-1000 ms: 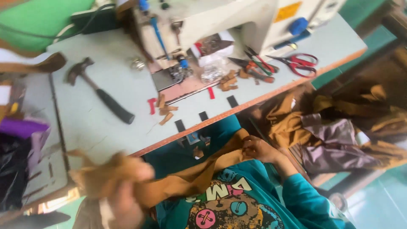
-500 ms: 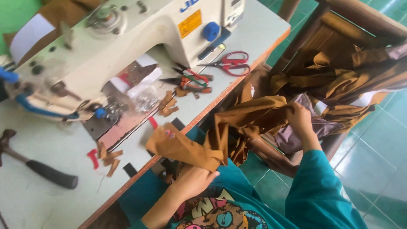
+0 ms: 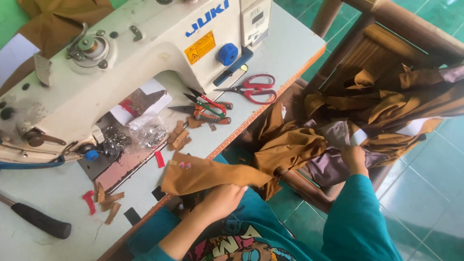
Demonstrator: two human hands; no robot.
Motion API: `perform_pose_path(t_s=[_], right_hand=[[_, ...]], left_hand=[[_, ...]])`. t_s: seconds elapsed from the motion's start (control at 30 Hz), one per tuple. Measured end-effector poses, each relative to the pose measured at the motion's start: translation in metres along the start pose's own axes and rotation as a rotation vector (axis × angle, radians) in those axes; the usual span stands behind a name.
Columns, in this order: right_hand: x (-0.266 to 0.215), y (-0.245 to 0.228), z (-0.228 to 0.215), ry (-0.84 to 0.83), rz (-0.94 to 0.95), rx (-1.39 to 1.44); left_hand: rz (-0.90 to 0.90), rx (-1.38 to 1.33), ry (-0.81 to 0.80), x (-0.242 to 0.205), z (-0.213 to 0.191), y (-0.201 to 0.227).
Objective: Trimming excess fabric, hammering seams, and organizing garment components at a sewing workstation.
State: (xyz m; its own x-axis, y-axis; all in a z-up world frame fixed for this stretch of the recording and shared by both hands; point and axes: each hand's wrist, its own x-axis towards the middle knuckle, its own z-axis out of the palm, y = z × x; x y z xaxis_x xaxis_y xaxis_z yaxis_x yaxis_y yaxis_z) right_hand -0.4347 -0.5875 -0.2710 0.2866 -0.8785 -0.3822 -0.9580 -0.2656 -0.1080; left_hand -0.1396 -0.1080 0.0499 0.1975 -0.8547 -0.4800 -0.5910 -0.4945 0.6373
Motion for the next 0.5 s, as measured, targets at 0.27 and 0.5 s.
perform_pose_path(t_s=[0.27,0.5], right_hand=[[-0.116,-0.062,-0.173,0.799,-0.092,0.683],[-0.301,-0.151,-0.266,1.272,-0.579,0.363]], left_hand=[[0.357,-0.390,-0.068,0.063,-0.024,0.084],[0.425,-0.273,0.004,0.031,-0.009,0.093]])
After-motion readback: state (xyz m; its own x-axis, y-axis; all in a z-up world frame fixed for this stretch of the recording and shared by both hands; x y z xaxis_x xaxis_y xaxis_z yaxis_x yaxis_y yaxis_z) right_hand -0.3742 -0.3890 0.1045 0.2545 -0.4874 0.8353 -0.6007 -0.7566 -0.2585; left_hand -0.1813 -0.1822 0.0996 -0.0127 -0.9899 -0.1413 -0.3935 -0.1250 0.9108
